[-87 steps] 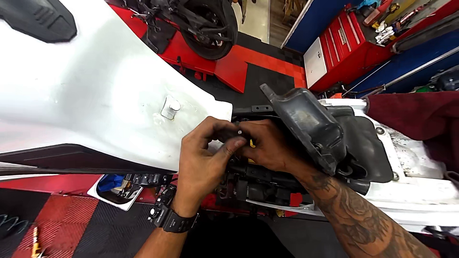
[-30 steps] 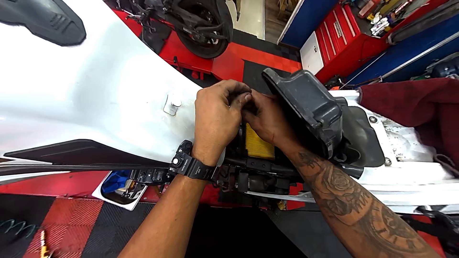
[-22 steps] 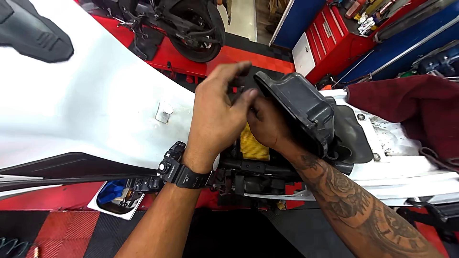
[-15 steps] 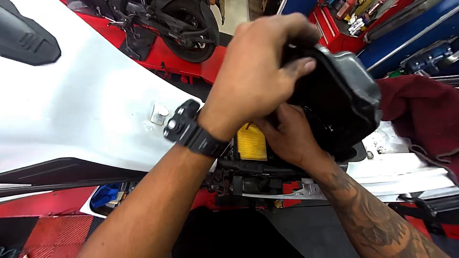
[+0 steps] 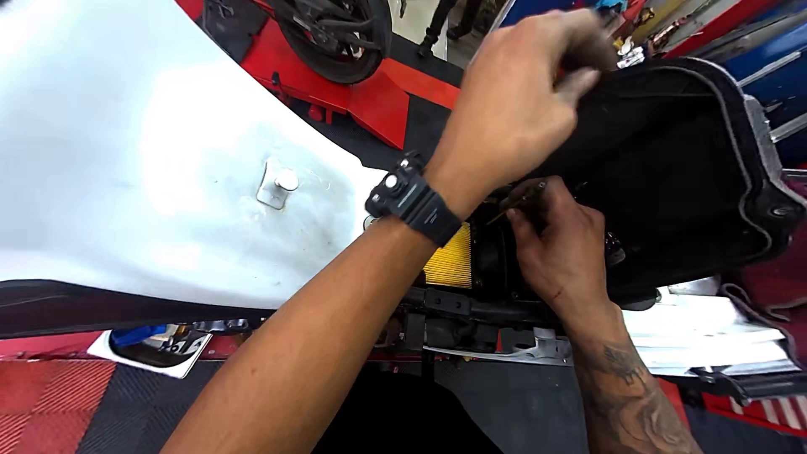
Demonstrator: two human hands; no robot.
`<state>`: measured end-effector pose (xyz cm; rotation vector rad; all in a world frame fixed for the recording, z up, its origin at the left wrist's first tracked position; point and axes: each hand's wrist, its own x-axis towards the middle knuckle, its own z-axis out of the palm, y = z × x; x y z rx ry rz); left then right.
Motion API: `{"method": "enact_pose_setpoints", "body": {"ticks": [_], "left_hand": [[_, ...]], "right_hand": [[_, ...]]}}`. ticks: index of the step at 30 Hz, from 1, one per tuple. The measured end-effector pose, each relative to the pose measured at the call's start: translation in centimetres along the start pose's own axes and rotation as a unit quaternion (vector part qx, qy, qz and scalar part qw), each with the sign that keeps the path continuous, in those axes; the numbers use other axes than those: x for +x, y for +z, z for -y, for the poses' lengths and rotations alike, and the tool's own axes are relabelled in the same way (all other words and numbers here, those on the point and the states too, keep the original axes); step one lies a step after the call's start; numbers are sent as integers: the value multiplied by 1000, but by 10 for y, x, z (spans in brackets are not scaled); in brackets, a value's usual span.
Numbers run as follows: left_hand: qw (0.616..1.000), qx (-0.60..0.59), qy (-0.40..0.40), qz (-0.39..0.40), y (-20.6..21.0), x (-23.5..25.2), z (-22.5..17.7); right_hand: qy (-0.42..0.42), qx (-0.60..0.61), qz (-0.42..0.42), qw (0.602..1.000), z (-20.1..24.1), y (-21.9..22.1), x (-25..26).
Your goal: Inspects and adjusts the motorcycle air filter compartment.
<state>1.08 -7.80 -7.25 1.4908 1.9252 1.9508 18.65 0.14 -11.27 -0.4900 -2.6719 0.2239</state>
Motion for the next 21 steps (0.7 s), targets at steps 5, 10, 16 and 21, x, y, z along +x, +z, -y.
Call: {"method": "enact_pose_setpoints", "body": {"ticks": [5, 10, 16, 21], "left_hand": [[942, 253, -152, 159, -6, -51, 24], [879, 355, -155, 278, 14, -70, 30], [867, 368, -97, 322, 33, -70, 22], [832, 389, -49, 393, 53, -66, 31]], "right_hand": [[26, -15, 3, 1000, 0, 5, 1], [19, -63, 20, 998, 1, 9, 0], [34, -61, 6, 998, 3, 8, -3], [71, -9, -95, 993, 5, 3, -14]]}}
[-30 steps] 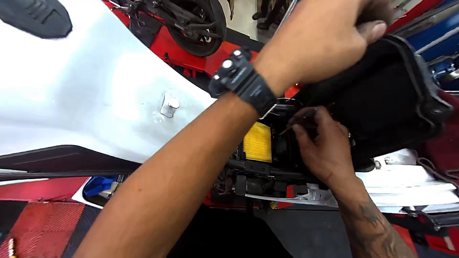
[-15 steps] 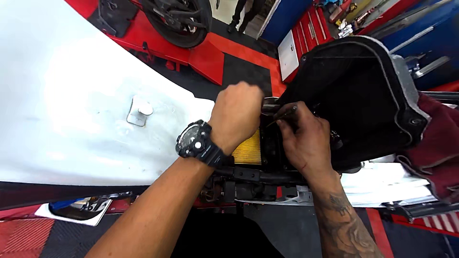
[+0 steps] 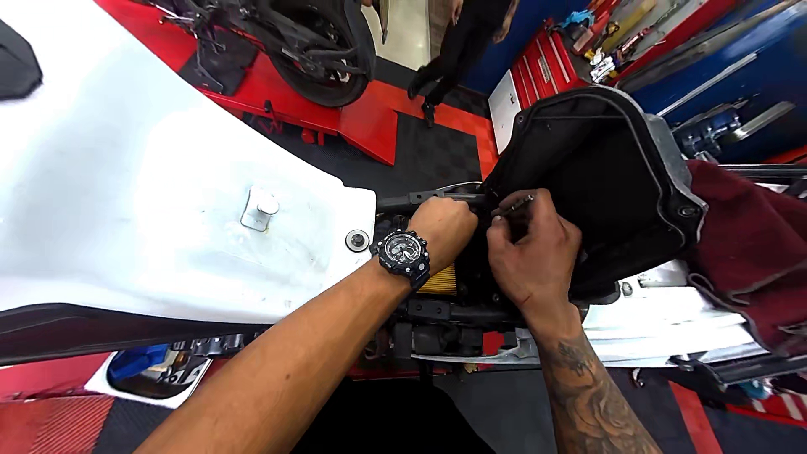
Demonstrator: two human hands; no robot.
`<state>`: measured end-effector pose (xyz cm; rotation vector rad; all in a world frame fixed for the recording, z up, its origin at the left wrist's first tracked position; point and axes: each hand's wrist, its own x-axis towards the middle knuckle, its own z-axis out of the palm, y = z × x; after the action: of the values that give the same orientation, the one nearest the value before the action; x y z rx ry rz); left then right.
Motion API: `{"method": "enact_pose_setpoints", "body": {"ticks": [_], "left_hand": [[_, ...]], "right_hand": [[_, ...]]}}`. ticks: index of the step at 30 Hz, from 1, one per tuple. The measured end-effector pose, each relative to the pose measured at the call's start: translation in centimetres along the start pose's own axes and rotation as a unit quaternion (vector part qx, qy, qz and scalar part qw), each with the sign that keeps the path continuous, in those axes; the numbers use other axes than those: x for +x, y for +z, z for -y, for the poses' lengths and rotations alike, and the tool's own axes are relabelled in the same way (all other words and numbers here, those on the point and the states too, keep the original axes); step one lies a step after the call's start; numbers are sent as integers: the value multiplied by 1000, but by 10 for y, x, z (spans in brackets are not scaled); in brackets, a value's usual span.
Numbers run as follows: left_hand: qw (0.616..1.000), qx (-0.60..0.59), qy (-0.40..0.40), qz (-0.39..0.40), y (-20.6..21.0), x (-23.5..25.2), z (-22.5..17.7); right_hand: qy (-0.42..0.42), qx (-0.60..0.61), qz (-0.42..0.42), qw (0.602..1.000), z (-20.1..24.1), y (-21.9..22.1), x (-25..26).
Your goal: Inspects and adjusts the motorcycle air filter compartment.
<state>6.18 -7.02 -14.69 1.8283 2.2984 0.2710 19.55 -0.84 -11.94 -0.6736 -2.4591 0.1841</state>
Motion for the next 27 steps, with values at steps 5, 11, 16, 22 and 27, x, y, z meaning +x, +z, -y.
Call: {"method": "enact_pose_setpoints", "body": {"ticks": [5, 11, 16, 22, 27], "left_hand": [[998, 15, 45, 49, 7, 13, 0], [995, 15, 26, 99, -3, 17, -9], [992, 17, 43, 118, -12, 14, -16], [992, 27, 48, 115, -1, 15, -16], [991, 53, 42, 116, 6, 18, -15]], "right_hand": [[-49, 76, -124, 988, 1, 3, -8], [-160, 197, -199, 947, -5, -1, -9], [-198, 256, -208, 923, -8, -1, -10], [-189, 261, -204, 924, -7, 0, -11], [-199, 267, -192, 923, -7, 0, -13]]}}
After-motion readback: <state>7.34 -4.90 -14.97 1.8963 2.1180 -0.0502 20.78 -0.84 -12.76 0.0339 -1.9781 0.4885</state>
